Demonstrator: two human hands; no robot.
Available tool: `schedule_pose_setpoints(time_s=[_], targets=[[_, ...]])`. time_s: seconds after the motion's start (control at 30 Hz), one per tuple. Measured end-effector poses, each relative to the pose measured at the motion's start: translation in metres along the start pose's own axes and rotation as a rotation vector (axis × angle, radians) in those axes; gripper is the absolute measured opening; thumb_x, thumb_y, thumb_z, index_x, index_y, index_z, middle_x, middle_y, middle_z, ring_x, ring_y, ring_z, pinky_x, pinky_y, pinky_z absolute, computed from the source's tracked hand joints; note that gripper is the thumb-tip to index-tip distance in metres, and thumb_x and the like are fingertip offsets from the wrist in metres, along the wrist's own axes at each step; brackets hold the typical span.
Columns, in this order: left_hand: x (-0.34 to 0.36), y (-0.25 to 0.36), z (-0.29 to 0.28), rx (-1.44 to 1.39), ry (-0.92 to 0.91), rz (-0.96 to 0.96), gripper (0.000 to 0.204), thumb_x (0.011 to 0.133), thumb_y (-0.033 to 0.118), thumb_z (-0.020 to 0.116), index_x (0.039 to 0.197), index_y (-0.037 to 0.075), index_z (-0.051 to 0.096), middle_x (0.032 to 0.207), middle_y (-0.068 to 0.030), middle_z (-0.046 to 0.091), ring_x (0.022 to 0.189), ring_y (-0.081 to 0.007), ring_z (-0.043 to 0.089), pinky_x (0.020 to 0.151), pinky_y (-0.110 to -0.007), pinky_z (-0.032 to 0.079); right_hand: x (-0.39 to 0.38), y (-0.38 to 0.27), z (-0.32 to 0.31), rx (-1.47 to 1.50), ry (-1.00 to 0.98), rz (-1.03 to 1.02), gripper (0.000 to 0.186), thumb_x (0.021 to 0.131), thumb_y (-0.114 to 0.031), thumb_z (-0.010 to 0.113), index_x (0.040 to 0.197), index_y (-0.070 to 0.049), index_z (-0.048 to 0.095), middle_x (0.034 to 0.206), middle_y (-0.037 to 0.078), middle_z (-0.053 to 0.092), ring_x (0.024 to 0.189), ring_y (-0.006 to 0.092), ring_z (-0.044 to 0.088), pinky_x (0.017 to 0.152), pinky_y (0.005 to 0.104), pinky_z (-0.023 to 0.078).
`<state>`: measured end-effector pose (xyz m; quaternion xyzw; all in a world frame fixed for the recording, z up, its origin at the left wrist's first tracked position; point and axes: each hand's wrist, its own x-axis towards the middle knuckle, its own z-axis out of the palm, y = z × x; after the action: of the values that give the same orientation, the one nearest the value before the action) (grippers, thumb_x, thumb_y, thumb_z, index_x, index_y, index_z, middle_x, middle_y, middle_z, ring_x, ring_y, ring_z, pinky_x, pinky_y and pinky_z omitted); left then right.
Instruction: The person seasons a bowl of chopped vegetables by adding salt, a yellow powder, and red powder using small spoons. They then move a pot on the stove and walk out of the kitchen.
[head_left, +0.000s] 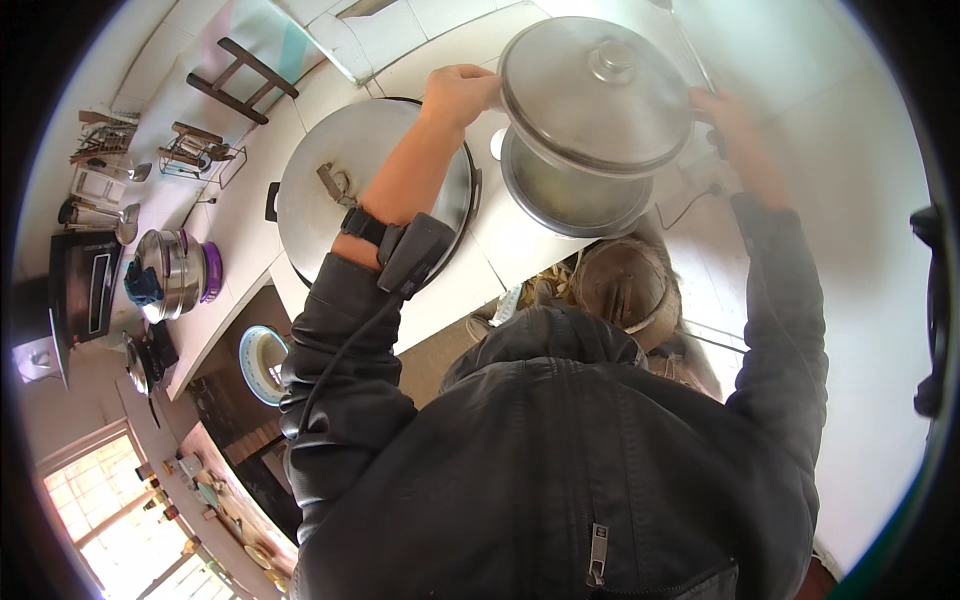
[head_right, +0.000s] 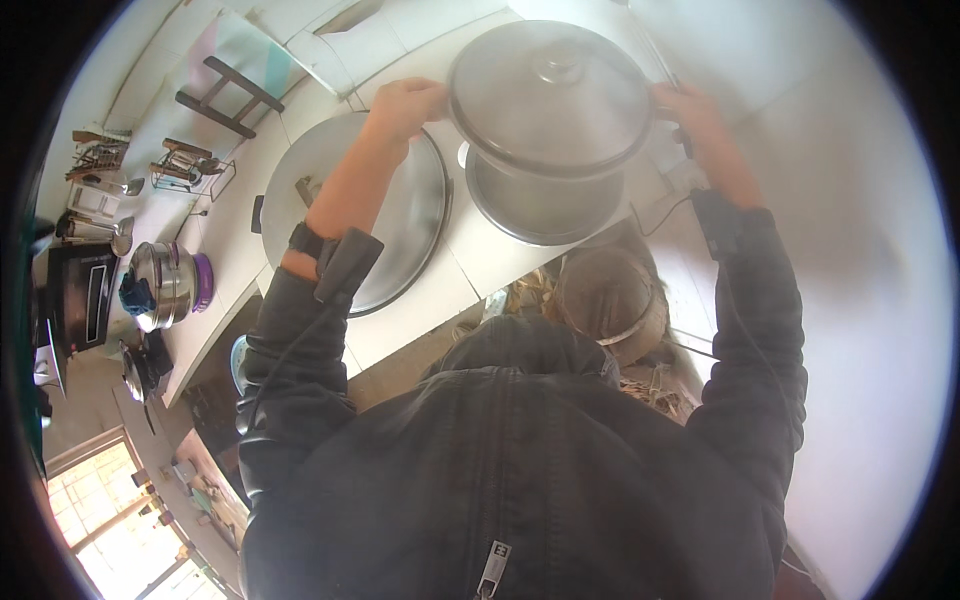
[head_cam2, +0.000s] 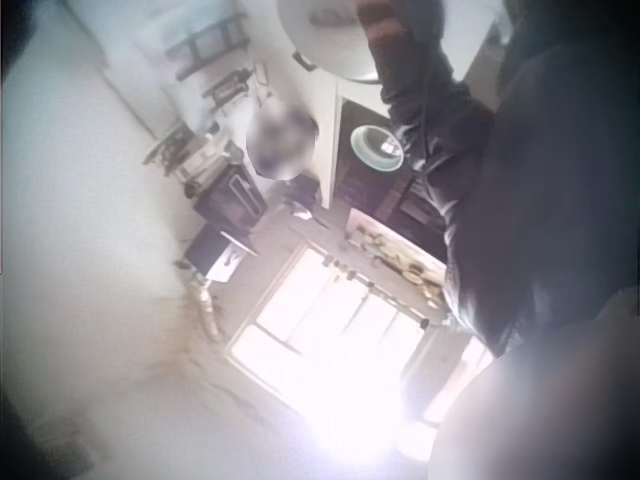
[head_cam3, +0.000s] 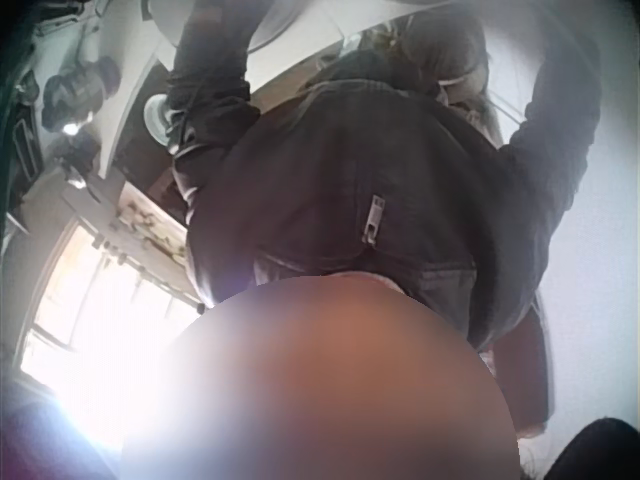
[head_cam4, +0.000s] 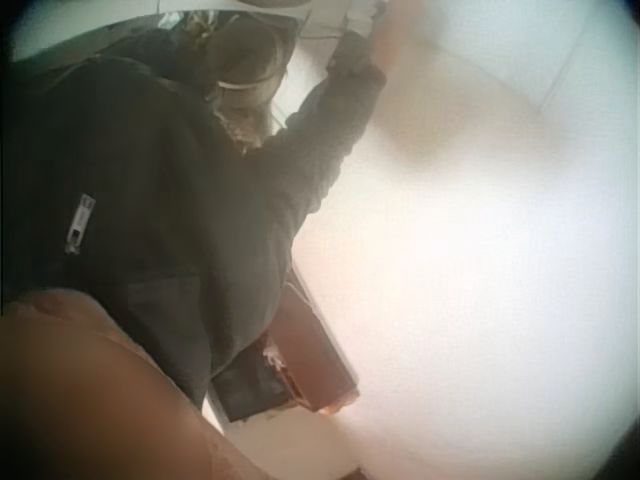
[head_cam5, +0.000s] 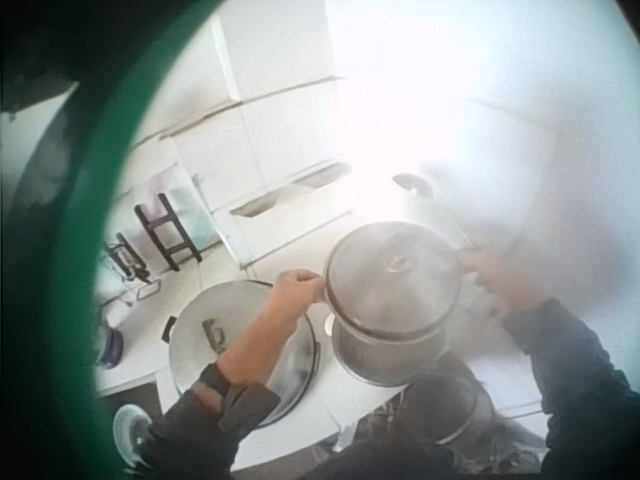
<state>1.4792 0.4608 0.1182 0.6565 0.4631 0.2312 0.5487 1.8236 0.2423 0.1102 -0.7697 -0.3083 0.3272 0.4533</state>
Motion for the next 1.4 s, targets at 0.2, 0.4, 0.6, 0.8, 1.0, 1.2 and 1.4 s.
schedule_pose_setpoints(time_s=[0.2, 0.4, 0.6, 0.8, 1.0, 1.2, 1.4], targets=[[0.003, 0.005, -0.002, -0.031, -0.019, 0.008, 0.027, 0.079, 0.02, 0.081, 0.097, 0.0, 0.079, 0.095, -0.0131, 0.075, 0.092, -0.0227, 0.068, 0.084, -0.037, 0.054, -0.001, -0.013, -0.007, -0.013, 0.047, 0.047, 0.05, 0.094, -0.045, 0.068, 0.131, -0.011, 0.067, 0.125, 0.001, 0.067, 0.112, 0.0171, 0.061, 0.073, 0.0309, 0.038], [0.004, 0.011, -0.005, -0.011, 0.022, -0.009, 0.025, 0.08, 0.018, 0.079, 0.097, 0.0, 0.078, 0.092, -0.0117, 0.074, 0.087, -0.0213, 0.067, 0.079, -0.036, 0.053, -0.006, -0.023, -0.003, 0.009, 0.068, 0.029, 0.047, 0.094, -0.044, 0.07, 0.127, -0.01, 0.069, 0.117, 0.001, 0.07, 0.098, 0.015, 0.063, 0.067, 0.0287, 0.039], [0.001, -0.002, -0.004, -0.016, 0.0, -0.051, 0.021, 0.081, 0.015, 0.078, 0.094, -0.001, 0.077, 0.083, -0.0088, 0.07, 0.075, -0.0165, 0.061, 0.064, -0.032, 0.049, -0.011, -0.022, 0.008, 0.039, 0.02, 0.066, 0.044, 0.096, -0.034, 0.069, 0.129, -0.005, 0.067, 0.119, 0.003, 0.07, 0.109, 0.0199, 0.065, 0.064, 0.0271, 0.04], [0.002, -0.028, 0.002, -0.026, 0.012, -0.065, 0.021, 0.084, 0.016, 0.078, 0.094, -0.002, 0.077, 0.086, -0.0087, 0.074, 0.079, -0.017, 0.065, 0.071, -0.033, 0.053, -0.005, 0.002, 0.012, 0.046, -0.007, 0.068, 0.041, 0.096, -0.034, 0.07, 0.125, -0.004, 0.069, 0.114, 0.004, 0.07, 0.104, 0.0203, 0.067, 0.061, 0.0262, 0.038], [-0.002, -0.066, 0.014, -0.053, -0.001, -0.116, 0.018, 0.086, 0.018, 0.077, 0.095, 0.002, 0.077, 0.086, -0.0051, 0.074, 0.079, -0.0134, 0.065, 0.07, -0.032, 0.05, 0.011, 0.033, 0.024, 0.063, -0.043, 0.127, 0.044, 0.097, -0.037, 0.071, 0.126, -0.005, 0.068, 0.117, 0.005, 0.07, 0.101, 0.0194, 0.066, 0.058, 0.0256, 0.039], [-0.006, -0.101, 0.026, -0.03, -0.033, -0.174, 0.022, 0.085, 0.023, 0.075, 0.099, 0.006, 0.077, 0.084, -0.002, 0.072, 0.077, -0.0108, 0.062, 0.062, -0.029, 0.045, 0.01, 0.062, 0.036, 0.077, -0.042, 0.152, 0.042, 0.096, -0.035, 0.071, 0.124, -0.004, 0.071, 0.109, 0.005, 0.071, 0.1, 0.0221, 0.07, 0.052, 0.027, 0.038], [-0.01, -0.133, 0.041, -0.067, 0.008, -0.185, 0.021, 0.086, 0.016, 0.075, 0.101, 0.001, 0.077, 0.082, -0.0053, 0.071, 0.074, -0.0119, 0.062, 0.059, -0.028, 0.044, 0.014, 0.084, 0.047, 0.076, -0.062, 0.182, 0.037, 0.096, -0.035, 0.072, 0.117, -0.004, 0.072, 0.107, 0.005, 0.071, 0.095, 0.022, 0.07, 0.052, 0.0273, 0.038]])
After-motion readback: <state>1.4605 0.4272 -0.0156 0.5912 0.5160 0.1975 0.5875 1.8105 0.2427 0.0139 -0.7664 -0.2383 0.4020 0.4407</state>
